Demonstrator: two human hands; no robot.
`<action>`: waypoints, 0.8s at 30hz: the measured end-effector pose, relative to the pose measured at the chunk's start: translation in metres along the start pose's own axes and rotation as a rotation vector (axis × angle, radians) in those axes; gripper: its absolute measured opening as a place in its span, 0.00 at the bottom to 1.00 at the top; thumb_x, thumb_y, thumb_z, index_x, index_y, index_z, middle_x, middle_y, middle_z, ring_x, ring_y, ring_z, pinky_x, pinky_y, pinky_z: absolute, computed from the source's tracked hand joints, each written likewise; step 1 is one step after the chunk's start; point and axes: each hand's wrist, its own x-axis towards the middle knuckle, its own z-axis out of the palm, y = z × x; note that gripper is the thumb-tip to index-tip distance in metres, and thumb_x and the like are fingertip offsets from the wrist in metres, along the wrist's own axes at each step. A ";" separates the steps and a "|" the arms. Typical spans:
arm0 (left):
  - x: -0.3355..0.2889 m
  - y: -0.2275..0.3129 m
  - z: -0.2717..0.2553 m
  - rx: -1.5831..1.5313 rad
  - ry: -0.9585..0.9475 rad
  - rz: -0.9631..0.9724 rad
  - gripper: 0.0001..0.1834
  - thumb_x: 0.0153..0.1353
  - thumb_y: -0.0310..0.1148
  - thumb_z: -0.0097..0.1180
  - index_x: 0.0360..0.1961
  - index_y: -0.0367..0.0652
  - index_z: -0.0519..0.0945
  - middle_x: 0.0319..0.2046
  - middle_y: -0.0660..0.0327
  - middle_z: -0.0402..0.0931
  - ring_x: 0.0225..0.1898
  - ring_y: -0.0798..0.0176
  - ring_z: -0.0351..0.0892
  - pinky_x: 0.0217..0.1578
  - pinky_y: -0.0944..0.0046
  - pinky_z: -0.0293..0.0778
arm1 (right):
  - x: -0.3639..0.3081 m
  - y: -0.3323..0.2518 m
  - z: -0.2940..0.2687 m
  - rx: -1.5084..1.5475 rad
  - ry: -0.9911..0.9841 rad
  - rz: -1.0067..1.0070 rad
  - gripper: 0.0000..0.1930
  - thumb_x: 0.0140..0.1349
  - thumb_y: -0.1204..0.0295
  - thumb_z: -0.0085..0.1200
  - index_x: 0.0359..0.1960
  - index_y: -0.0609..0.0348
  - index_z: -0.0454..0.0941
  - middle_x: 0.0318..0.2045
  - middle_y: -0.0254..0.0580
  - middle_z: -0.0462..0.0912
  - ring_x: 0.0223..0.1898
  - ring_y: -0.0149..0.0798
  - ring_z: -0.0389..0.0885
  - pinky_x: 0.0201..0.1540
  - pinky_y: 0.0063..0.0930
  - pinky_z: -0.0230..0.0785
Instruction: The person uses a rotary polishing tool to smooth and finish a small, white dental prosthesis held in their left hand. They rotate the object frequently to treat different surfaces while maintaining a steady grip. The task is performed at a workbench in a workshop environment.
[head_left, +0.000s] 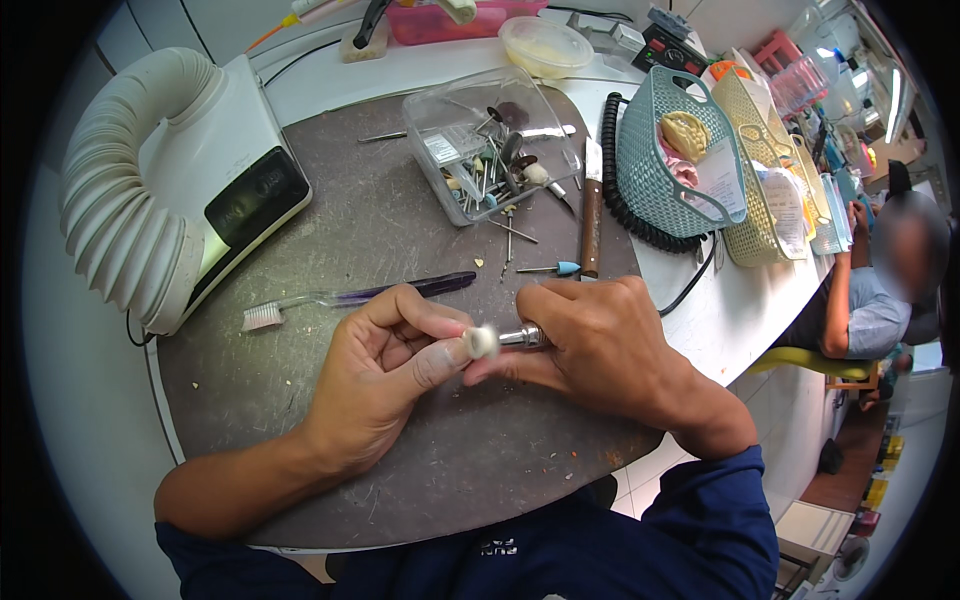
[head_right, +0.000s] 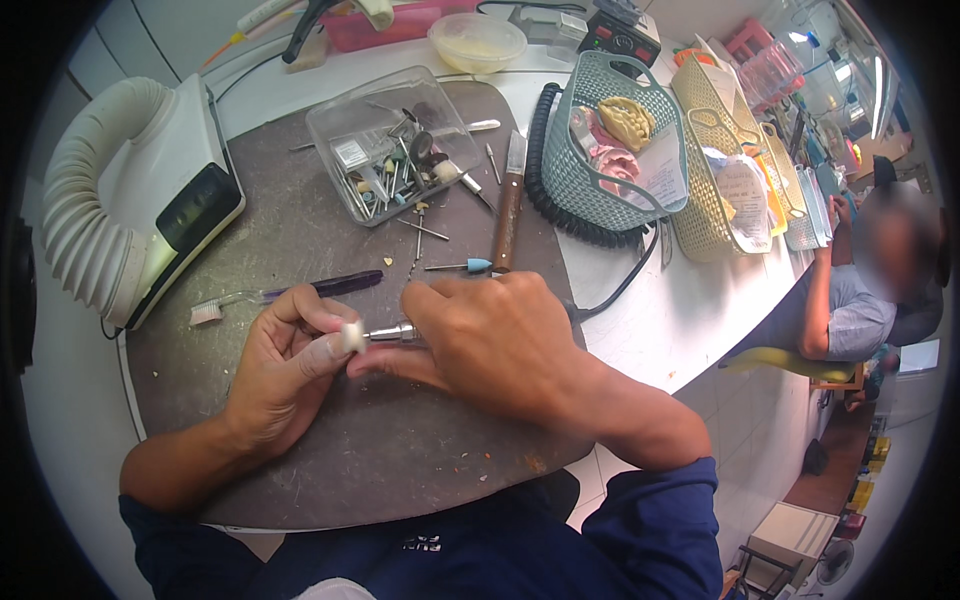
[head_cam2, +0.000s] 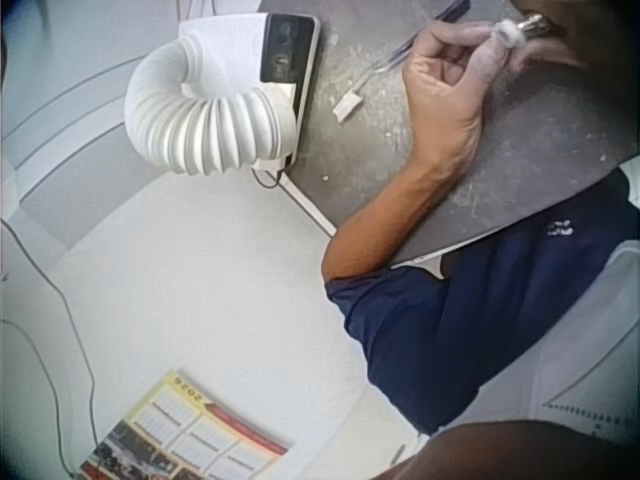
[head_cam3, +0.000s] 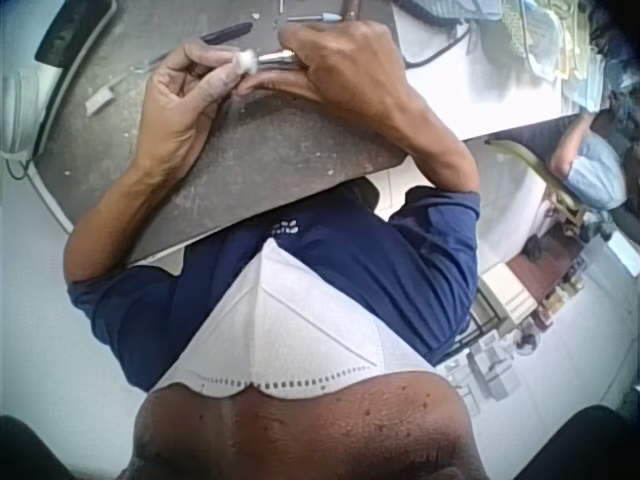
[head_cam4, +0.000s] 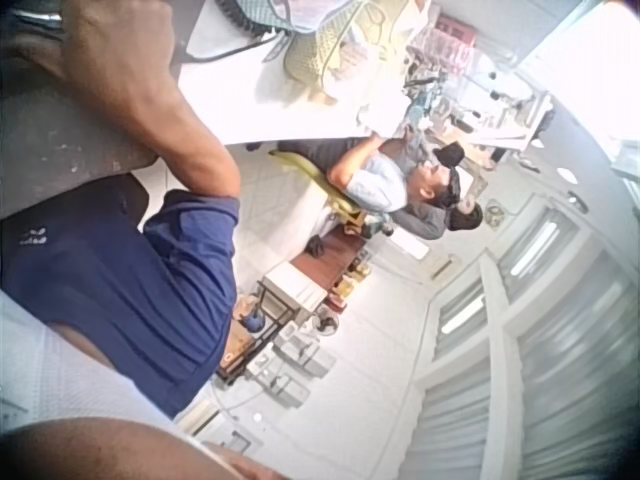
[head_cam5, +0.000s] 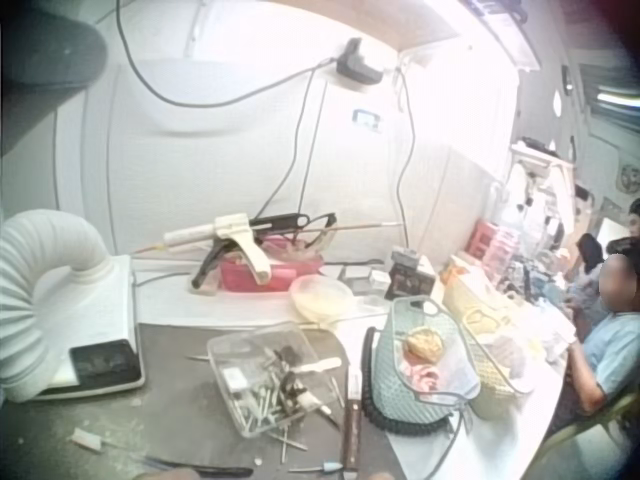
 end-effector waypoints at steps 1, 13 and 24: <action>0.000 -0.002 -0.002 -0.011 -0.006 0.010 0.07 0.60 0.21 0.59 0.38 0.40 0.73 0.40 0.59 0.78 0.43 0.70 0.77 0.47 0.70 0.72 | 0.001 0.000 -0.002 0.005 0.009 0.015 0.29 0.44 0.44 0.67 0.18 0.57 0.68 0.11 0.38 0.70 0.13 0.42 0.74 0.17 0.33 0.63; 0.001 0.001 0.001 0.003 -0.001 -0.026 0.09 0.62 0.27 0.59 0.41 0.42 0.72 0.35 0.62 0.74 0.38 0.70 0.73 0.44 0.68 0.68 | 0.001 0.007 -0.014 0.074 0.031 0.106 0.24 0.54 0.52 0.64 0.20 0.58 0.68 0.13 0.43 0.74 0.15 0.46 0.76 0.17 0.36 0.64; 0.002 -0.001 0.000 0.023 -0.030 -0.019 0.09 0.64 0.30 0.58 0.42 0.41 0.73 0.37 0.61 0.75 0.39 0.70 0.72 0.44 0.68 0.68 | 0.000 0.004 -0.011 0.051 0.010 0.081 0.19 0.50 0.61 0.68 0.20 0.58 0.69 0.13 0.42 0.72 0.14 0.42 0.73 0.16 0.34 0.61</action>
